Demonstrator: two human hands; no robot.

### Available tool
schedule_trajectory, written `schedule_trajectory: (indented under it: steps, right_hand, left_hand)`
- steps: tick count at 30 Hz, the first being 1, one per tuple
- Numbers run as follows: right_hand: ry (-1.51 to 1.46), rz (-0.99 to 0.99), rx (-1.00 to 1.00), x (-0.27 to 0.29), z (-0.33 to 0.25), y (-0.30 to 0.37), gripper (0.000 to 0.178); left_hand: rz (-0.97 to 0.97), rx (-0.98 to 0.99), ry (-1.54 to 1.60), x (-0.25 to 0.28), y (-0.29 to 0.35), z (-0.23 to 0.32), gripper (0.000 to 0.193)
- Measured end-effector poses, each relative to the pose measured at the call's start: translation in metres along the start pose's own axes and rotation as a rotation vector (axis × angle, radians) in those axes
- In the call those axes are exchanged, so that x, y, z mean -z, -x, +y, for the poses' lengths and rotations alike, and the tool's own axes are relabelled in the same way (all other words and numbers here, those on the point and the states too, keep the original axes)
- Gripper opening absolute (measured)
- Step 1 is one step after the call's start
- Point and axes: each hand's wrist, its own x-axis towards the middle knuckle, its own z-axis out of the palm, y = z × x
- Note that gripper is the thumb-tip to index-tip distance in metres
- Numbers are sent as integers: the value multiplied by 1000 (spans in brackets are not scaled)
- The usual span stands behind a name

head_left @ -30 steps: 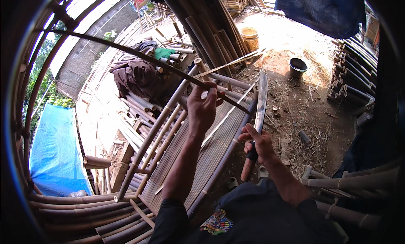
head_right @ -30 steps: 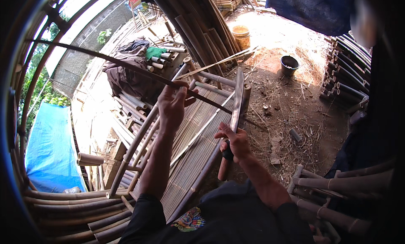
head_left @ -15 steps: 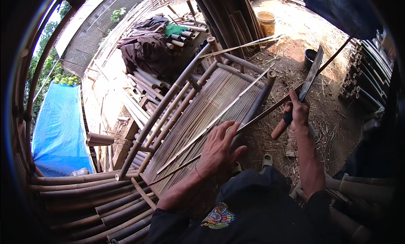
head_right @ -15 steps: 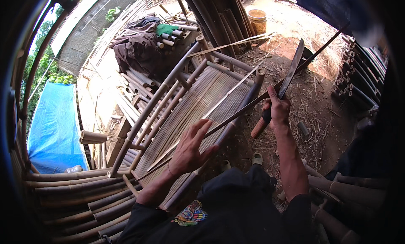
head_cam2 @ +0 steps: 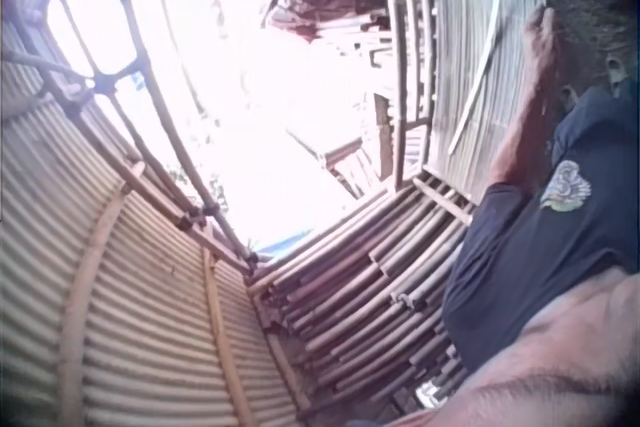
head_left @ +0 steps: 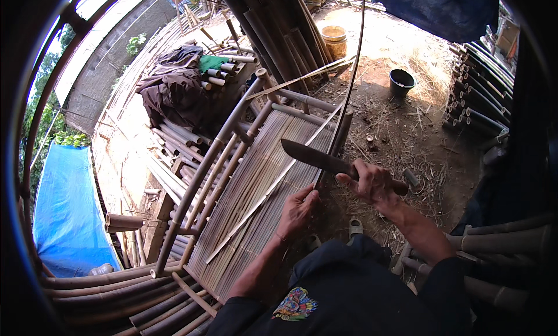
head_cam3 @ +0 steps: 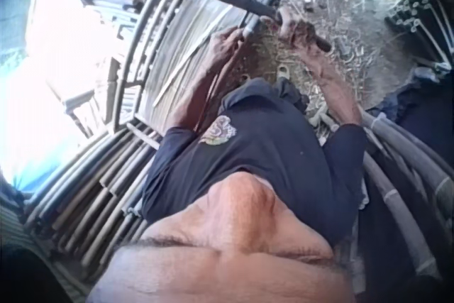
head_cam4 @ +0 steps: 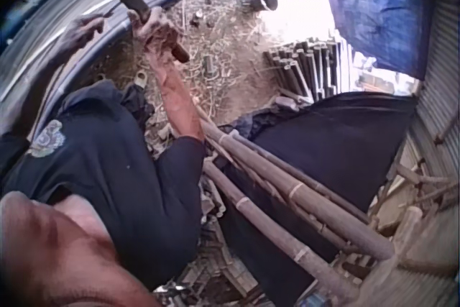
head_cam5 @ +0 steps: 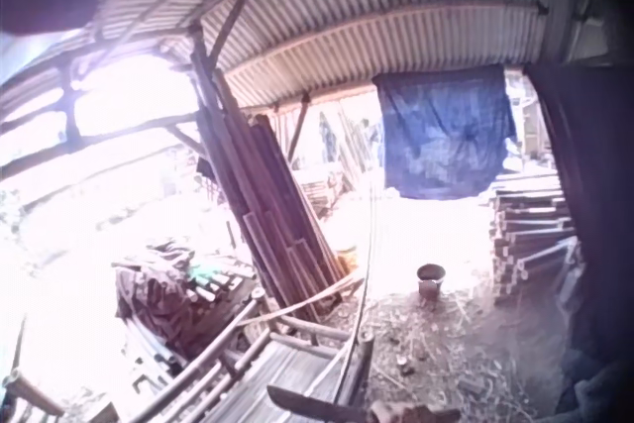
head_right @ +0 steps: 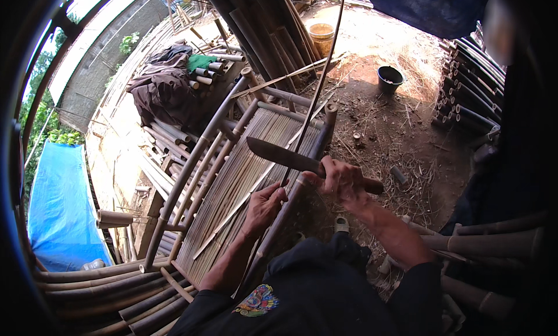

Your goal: The person uses a large knife to split long bamboo strips into thinner slats. They hold the bamboo against a wooden frame and repeatedly strike the knife with their hand to drive it through the material, separating the strips.

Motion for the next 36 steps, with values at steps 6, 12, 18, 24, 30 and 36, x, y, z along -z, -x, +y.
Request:
schedule_trajectory:
  steps: [6,12,18,24,30,36]
  right_hand:
    - [2,-88,-36,-5,-16,6,60]
    - [48,-15,-284,28,49,-29,62]
    - [146,24,-286,65,86,-42,63]
    - [35,-67,-86,47,55,-23,60]
    - [41,197,-620,100,148,-69,69]
    - [-98,211,-431,95,101,-47,65]
  left_hand:
    - [175,-86,-205,-7,9,-13,34]
    - [100,-27,-133,-7,63,-21,27]
    - [32,-101,-304,17,110,-27,24]
    - [58,-121,-384,41,113,-25,25]
    - [19,-132,-377,48,145,-34,26]
    - [-61,93,239,40,110,-28,44]
